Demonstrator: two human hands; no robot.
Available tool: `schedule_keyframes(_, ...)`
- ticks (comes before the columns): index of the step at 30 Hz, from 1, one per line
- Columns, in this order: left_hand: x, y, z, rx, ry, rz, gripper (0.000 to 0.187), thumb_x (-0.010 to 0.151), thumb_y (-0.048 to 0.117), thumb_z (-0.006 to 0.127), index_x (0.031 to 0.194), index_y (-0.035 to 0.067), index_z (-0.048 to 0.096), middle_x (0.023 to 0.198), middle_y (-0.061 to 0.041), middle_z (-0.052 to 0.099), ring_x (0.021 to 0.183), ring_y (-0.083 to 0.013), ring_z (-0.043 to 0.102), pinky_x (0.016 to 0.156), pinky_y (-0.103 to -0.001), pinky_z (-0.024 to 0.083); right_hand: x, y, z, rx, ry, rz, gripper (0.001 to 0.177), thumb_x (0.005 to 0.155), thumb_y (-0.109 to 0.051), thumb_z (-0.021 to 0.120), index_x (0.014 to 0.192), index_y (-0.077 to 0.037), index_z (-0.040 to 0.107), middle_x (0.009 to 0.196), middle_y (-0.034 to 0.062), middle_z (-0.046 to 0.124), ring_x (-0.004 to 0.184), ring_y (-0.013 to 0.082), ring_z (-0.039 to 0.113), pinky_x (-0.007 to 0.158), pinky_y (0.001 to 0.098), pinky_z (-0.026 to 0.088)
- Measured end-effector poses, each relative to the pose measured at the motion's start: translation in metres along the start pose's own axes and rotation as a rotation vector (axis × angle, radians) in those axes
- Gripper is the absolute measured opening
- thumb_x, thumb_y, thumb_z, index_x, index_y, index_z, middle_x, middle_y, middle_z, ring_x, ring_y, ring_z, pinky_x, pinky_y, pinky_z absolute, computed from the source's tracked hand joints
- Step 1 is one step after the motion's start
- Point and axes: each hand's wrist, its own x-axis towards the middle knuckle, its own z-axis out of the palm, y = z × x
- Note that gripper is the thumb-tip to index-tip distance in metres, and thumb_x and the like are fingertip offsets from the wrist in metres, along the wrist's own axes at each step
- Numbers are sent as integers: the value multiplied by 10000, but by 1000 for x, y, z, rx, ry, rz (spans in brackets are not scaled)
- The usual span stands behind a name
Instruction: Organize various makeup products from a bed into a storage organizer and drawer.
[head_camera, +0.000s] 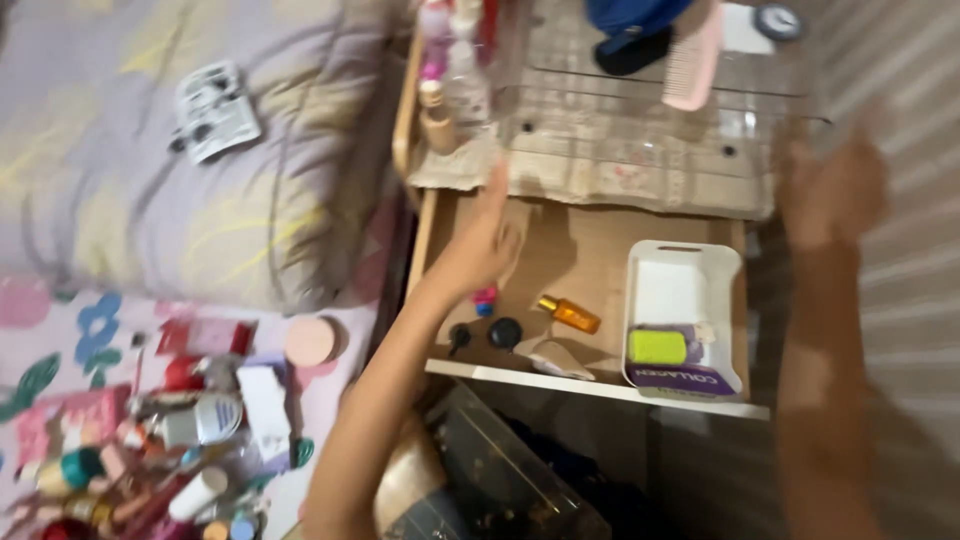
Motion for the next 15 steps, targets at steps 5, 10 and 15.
schedule_keyframes(5, -125, 62, -58, 163, -8, 68, 805, 919, 16, 569, 1611, 18, 159, 1556, -318, 413, 1437, -434, 425, 1240, -517, 262, -102, -51, -77, 256, -127, -48, 430, 1146, -231, 712, 1365, 87, 523, 1080, 224, 702, 1006, 384, 673, 895, 460, 530)
schedule_keyframes(10, -247, 107, -74, 296, 158, -123, 644, 935, 32, 572, 1541, 29, 352, 1506, -245, 517, 1428, -396, 471, 1232, -512, 270, -178, -123, -84, 975, -574, -297, 211, 992, -175, 676, 1179, -80, 696, 1173, 126, 750, 961, 254, 701, 914, 359, 532)
schedule_keyframes(15, -368, 127, -52, 475, 423, -472, 468, 931, 73, 612, 1386, 21, 513, 1377, -229, 593, 1299, -404, 535, 1166, -511, 340, -191, -177, -69, 871, -612, -523, 464, 913, -242, 749, 1333, -65, 658, 1204, 170, 692, 1106, 321, 658, 929, 390, 522)
